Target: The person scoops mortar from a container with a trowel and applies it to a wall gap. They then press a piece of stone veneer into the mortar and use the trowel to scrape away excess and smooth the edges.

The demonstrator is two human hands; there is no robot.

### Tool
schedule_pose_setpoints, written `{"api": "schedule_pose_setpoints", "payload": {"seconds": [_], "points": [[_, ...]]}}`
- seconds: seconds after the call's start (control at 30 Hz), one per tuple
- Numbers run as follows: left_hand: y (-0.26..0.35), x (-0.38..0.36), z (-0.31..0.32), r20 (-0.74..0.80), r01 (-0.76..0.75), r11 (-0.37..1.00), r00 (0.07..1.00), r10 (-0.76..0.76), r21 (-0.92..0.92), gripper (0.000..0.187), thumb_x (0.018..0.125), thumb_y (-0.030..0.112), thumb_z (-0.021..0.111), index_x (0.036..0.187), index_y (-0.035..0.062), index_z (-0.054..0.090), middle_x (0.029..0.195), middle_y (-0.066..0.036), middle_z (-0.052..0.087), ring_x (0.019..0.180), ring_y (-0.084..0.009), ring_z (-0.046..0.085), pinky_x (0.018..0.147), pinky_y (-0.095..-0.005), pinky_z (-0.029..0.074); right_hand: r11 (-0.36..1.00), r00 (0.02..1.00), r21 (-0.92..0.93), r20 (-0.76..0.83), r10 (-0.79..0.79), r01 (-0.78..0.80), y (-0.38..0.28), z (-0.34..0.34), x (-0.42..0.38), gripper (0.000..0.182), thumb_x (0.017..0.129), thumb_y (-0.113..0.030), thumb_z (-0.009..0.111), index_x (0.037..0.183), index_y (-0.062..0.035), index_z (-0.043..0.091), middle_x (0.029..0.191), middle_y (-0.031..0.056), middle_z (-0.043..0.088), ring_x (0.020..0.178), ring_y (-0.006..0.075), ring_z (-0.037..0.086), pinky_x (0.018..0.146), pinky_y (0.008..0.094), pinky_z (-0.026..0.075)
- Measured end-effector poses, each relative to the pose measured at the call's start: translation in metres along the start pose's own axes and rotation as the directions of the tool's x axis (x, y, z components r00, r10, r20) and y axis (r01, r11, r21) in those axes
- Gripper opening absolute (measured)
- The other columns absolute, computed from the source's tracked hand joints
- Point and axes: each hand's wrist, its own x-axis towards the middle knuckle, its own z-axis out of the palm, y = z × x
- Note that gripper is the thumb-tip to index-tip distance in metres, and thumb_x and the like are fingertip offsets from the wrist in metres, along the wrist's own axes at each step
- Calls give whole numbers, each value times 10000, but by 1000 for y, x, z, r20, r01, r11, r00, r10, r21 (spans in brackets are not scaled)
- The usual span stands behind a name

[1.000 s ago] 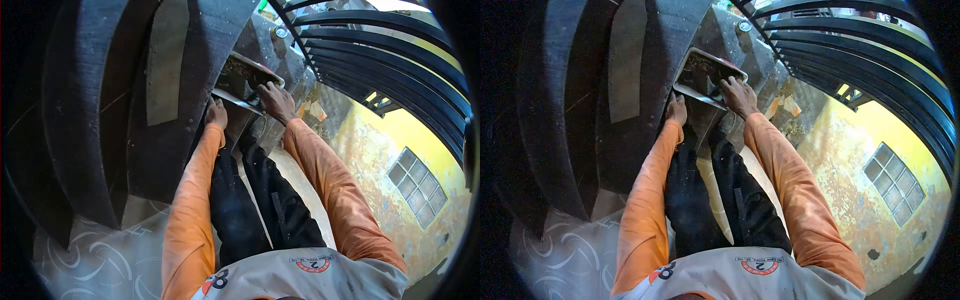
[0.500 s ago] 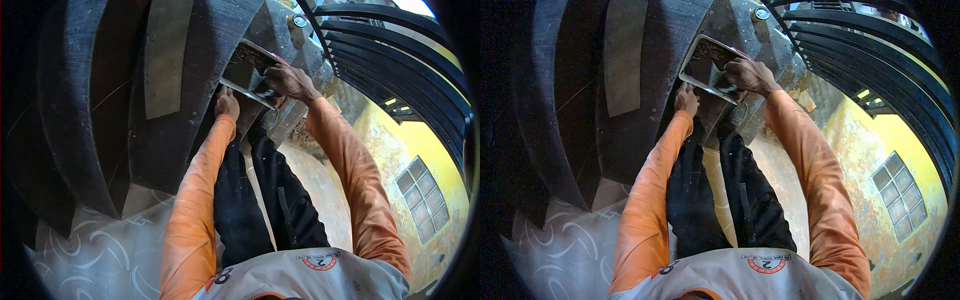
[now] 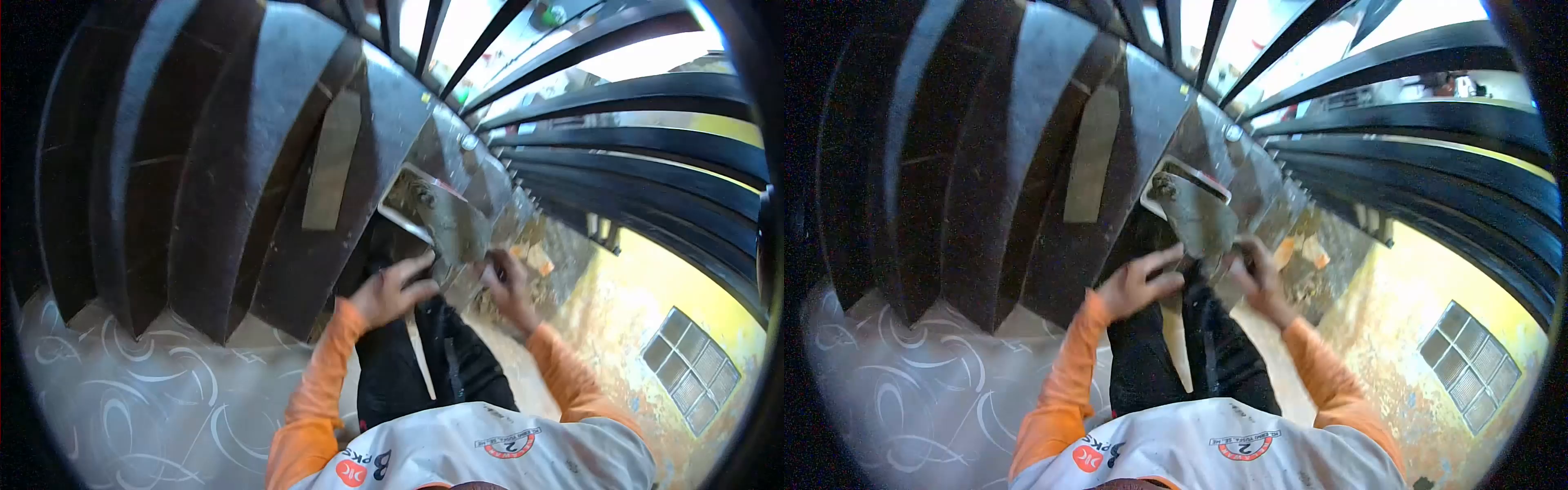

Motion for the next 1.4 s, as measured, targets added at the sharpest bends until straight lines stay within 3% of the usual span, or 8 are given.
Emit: {"api": "schedule_pose_setpoints", "payload": {"seconds": [0.17, 0.37, 0.43, 0.53, 0.83, 1.1, 1.2, 1.4], "points": [[126, -21, 78, -342, -110, 936, 940, -12, -335, 522, 977, 336, 743, 1337, -20, 615, 1186, -177, 718, 1109, -232, 682, 934, -372, 516, 940, 904, 224, -400, -152, 257, -92, 28, -73, 371, 975, -94, 728, 1268, -41, 505, 1112, 71, 603, 966, 123, 591, 830, 287, 508], [207, -42, 104, -543, -338, 927, 816, 201, -164, 247, 1017, 198, 682, 1158, -1, 718, 1097, -161, 757, 996, -272, 728, 851, -363, 547, 862, 922, 380, -321, -216, 334, -175, -10, -130, 440, 921, -94, 756, 1304, -65, 542, 1217, 115, 601, 1114, 169, 590, 933, 308, 487], [219, -56, 89, -553, -474, 877, 753, 355, -82, 219, 1026, 148, 654, 1182, 6, 712, 1066, -167, 762, 950, -288, 745, 830, -374, 566, 747, 770, -317, -77, -634, 584, -234, -65, -139, 496, 876, -85, 778, 1331, -74, 580, 1304, 161, 600, 1200, 275, 603, 995, 378, 499], [246, -78, 63, -431, -464, 851, 839, 333, -247, 201, 1029, 87, 617, 1193, 14, 708, 1036, -163, 761, 919, -254, 758, 783, -367, 585, 671, 669, -537, -241, -703, 511, -294, -103, -147, 536, 863, -142, 811, 1358, -79, 615, 1414, 181, 556, 1291, 358, 568, 1058, 450, 493], [270, -101, 0, 37, -481, 876, 876, 482, -21, 196, 997, 46, 607, 1168, 36, 703, 967, -166, 737, 851, -290, 737, 724, -403, 555, 308, 573, -689, 190, -798, 656, -446, -133, -115, 628, 894, -193, 763, 1491, -230, 573, 1503, 175, 494, 1218, 349, 621, 961, 440, 581], [318, -87, -80, 334, -674, 738, 702, 629, 27, 142, 982, 51, 636, 1104, 37, 708, 895, -126, 749, 738, -258, 744, 648, -363, 587, 465, 611, -678, -29, -791, 570, -471, -115, -142, 379, 967, -75, 694, 1345, -79, 660, 1288, 151, 649, 1093, 296, 684, 899, 391, 591], [319, -72, -105, 415, -677, 734, 684, 600, 55, 139, 974, 60, 645, 1095, 44, 712, 904, -125, 753, 743, -256, 749, 652, -359, 593, 847, 715, -365, -460, -526, 387, -479, -116, -160, 289, 1010, -91, 675, 1296, -53, 697, 1221, 106, 710, 1132, 185, 678, 929, 343, 566], [343, -80, -133, 483, -663, 742, 683, 548, 97, 165, 964, 96, 668, 1121, 62, 707, 943, -159, 731, 808, -312, 717, 713, -422, 561, 869, -34, -495, -868, -495, -15, -521, -166, -227, 218, 967, -68, 725, 1180, -28, 709, 1120, 107, 726, 1070, 223, 688, 918, 351, 541]]}}
